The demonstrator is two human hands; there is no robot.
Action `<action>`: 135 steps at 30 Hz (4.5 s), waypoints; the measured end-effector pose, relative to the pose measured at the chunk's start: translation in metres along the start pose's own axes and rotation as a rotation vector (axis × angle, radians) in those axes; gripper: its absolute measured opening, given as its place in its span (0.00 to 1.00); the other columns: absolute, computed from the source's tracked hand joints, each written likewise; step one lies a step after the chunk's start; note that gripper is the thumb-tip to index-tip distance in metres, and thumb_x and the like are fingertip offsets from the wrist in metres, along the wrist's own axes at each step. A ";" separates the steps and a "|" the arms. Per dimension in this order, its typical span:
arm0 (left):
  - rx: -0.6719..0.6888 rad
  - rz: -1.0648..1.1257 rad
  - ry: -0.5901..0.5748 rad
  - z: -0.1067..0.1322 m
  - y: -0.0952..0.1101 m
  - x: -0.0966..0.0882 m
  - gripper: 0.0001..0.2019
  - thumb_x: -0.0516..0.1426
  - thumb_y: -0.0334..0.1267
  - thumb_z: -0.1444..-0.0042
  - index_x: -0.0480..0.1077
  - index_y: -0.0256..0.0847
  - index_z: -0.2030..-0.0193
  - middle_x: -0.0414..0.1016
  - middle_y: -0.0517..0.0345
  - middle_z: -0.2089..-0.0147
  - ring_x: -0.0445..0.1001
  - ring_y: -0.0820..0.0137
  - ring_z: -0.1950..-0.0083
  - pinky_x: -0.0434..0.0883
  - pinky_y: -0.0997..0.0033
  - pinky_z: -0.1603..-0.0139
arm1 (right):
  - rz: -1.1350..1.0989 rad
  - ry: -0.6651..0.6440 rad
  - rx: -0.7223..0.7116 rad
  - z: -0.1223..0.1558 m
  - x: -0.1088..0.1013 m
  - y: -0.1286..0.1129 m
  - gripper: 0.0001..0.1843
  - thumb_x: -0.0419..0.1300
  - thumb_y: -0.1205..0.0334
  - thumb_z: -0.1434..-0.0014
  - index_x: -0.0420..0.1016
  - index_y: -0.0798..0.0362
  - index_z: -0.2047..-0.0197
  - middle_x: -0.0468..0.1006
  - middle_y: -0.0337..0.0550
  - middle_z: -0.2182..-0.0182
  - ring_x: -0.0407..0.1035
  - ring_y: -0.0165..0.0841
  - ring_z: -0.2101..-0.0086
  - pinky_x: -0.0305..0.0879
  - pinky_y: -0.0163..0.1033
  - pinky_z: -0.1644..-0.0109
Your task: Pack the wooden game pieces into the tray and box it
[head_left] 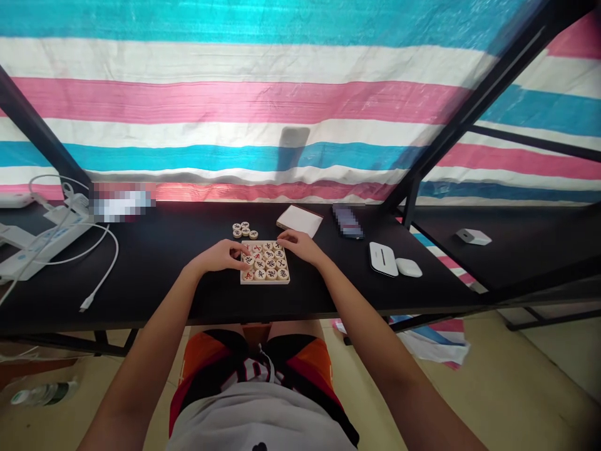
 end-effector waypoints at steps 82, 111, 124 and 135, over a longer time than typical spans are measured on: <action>-0.014 -0.294 0.355 -0.009 -0.018 -0.004 0.15 0.52 0.45 0.43 0.76 0.39 0.61 0.76 0.56 0.65 0.71 0.67 0.66 0.67 0.70 0.62 | 0.034 -0.001 0.001 -0.004 0.001 0.008 0.16 0.56 0.50 0.43 0.76 0.52 0.61 0.79 0.41 0.66 0.69 0.33 0.68 0.65 0.39 0.60; 0.062 -0.178 0.082 -0.005 -0.008 0.005 0.21 0.62 0.56 0.53 0.77 0.47 0.57 0.58 0.50 0.36 0.57 0.50 0.35 0.58 0.50 0.36 | 0.041 0.005 0.003 -0.004 0.002 0.008 0.16 0.56 0.50 0.43 0.76 0.52 0.61 0.79 0.41 0.67 0.70 0.33 0.68 0.66 0.39 0.60; 0.194 -0.338 0.316 -0.010 -0.001 0.014 0.13 0.55 0.46 0.44 0.76 0.42 0.62 0.69 0.52 0.58 0.66 0.62 0.52 0.66 0.61 0.45 | 0.035 0.001 0.018 -0.003 0.001 0.005 0.15 0.56 0.50 0.43 0.76 0.52 0.62 0.79 0.41 0.67 0.69 0.32 0.69 0.65 0.39 0.61; 0.266 -0.359 0.272 -0.011 0.005 0.019 0.16 0.55 0.46 0.42 0.75 0.42 0.53 0.70 0.50 0.53 0.67 0.61 0.48 0.65 0.62 0.44 | 0.043 0.003 0.011 -0.004 0.001 0.007 0.15 0.56 0.50 0.43 0.76 0.51 0.62 0.78 0.40 0.67 0.68 0.32 0.70 0.65 0.39 0.61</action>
Point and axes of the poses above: each hand's wrist, its own z-axis away from the middle knuckle, its own x-axis out of the palm, y = z × x, the point moved 1 cm from there along -z, towards the middle knuckle
